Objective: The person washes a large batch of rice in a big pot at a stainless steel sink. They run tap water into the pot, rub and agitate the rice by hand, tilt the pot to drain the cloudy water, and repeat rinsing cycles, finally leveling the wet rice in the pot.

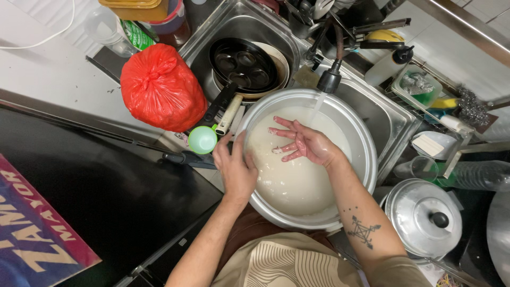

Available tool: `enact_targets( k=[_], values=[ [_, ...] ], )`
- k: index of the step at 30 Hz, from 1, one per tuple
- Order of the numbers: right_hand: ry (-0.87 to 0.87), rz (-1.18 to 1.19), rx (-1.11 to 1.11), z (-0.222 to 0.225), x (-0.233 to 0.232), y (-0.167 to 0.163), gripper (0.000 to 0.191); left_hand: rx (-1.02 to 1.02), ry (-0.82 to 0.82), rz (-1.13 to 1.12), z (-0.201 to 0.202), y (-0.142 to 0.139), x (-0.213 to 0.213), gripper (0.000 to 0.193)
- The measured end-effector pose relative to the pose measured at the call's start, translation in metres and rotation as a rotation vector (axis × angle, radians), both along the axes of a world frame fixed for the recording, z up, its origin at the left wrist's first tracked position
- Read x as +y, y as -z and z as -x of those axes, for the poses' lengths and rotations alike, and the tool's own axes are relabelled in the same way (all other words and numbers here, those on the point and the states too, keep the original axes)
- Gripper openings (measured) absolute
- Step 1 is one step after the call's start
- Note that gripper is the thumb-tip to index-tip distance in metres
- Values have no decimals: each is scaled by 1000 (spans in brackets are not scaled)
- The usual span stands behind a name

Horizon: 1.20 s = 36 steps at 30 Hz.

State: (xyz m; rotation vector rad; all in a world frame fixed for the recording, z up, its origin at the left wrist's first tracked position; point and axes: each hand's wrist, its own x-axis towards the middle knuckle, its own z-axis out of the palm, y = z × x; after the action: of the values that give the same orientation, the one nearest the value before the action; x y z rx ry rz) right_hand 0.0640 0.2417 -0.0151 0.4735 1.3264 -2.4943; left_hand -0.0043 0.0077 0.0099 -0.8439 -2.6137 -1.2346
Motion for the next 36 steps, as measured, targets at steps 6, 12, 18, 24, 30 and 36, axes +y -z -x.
enact_targets(
  k=[6,12,18,24,30,36],
  values=[
    [-22,9,125,-11,-3,-7,80,47,194,39,-1,-16,3,21],
    [-68,8,158,-22,-5,-10,88,-134,373,39,-1,-17,13,12],
    [-89,61,216,-25,-5,-11,89,-287,414,80,-4,-8,23,11],
    [-85,115,273,-29,-1,-8,89,-395,439,118,-6,-7,30,12],
    [-68,114,299,-30,0,-8,88,-441,424,77,-11,-9,32,9],
    [24,-86,133,-32,7,-12,73,-656,369,-25,-8,-9,34,11]
  ],
)
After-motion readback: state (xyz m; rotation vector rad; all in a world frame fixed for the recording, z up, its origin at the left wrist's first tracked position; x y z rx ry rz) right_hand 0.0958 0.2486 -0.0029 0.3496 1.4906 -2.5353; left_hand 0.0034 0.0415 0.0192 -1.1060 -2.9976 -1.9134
